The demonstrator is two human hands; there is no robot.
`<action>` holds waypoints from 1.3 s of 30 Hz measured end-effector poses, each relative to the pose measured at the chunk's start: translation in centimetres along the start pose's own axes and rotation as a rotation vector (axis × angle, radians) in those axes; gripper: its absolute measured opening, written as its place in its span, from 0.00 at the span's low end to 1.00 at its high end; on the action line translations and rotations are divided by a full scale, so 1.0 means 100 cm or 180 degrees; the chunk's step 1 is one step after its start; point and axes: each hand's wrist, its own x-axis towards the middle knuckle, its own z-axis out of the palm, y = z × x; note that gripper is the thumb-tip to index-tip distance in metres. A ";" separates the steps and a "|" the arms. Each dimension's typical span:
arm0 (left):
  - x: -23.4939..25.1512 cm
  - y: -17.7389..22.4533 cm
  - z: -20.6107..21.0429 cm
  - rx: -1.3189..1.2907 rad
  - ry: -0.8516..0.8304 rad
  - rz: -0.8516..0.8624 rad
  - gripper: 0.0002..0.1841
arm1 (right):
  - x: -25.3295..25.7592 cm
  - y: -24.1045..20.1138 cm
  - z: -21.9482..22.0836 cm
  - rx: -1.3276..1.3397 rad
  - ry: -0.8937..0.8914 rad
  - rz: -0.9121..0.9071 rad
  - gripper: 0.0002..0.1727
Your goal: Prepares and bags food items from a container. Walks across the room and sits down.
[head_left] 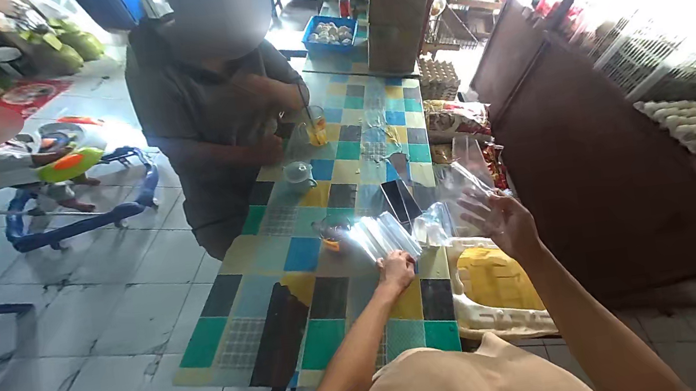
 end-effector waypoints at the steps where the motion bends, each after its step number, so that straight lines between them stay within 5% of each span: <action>1: -0.007 0.005 -0.003 -0.0452 0.0404 -0.0081 0.20 | -0.002 0.000 -0.004 0.0178 -0.0064 0.0019 0.23; 4: -0.027 0.028 -0.013 -0.2645 0.0946 -0.0181 0.26 | -0.008 0.006 -0.012 0.0617 -0.0418 0.0085 0.27; 7: -0.040 0.047 -0.020 -0.3679 -0.0062 0.0385 0.35 | -0.021 0.015 -0.009 0.0946 -0.0554 0.0303 0.27; 9: -0.049 0.058 -0.029 -0.4246 -0.0422 0.0568 0.29 | -0.031 0.020 -0.008 0.1123 -0.0596 0.0467 0.28; 13: -0.079 0.051 -0.056 -0.5308 -0.0181 0.0322 0.12 | -0.045 0.033 -0.020 0.1267 -0.0417 0.0552 0.30; 15: -0.095 0.034 -0.062 -0.5116 -0.0112 0.0368 0.15 | -0.044 0.051 -0.036 0.0722 -0.0230 0.0724 0.26; 18: -0.121 0.025 -0.061 -0.4436 0.0197 0.0038 0.08 | -0.049 0.062 -0.042 -0.1199 0.0432 0.1000 0.24; 22: -0.130 0.036 -0.046 -0.4009 0.0864 -0.0468 0.03 | -0.068 0.055 -0.020 -0.2740 0.0587 -0.1076 0.22; 24: -0.127 0.045 -0.035 -0.3628 0.1000 -0.0328 0.07 | -0.083 0.047 0.006 -0.2819 -0.0179 -0.1226 0.17; 27: -0.122 0.066 -0.021 -0.3794 0.0844 0.0090 0.14 | -0.092 0.048 0.035 -0.2392 -0.1399 0.0321 0.18; 30: -0.123 0.066 -0.019 -0.4338 0.0658 0.0283 0.10 | -0.093 0.059 0.035 -0.1066 -0.1123 0.0911 0.03; 35: -0.129 0.047 -0.008 -0.3791 0.1039 -0.0010 0.19 | -0.084 0.052 0.009 0.0914 -0.0003 0.1595 0.14; 37: -0.130 0.047 -0.004 -0.3510 0.1222 -0.0281 0.09 | -0.086 0.053 0.010 0.0620 -0.0265 0.1415 0.19; 38: -0.132 0.050 -0.005 -0.3554 0.1294 -0.0382 0.03 | -0.089 0.055 0.012 0.0055 -0.0546 0.1180 0.14; 39: -0.133 0.054 -0.009 -0.3734 0.1349 -0.0440 0.07 | -0.089 0.055 0.014 -0.0737 -0.0816 0.0955 0.08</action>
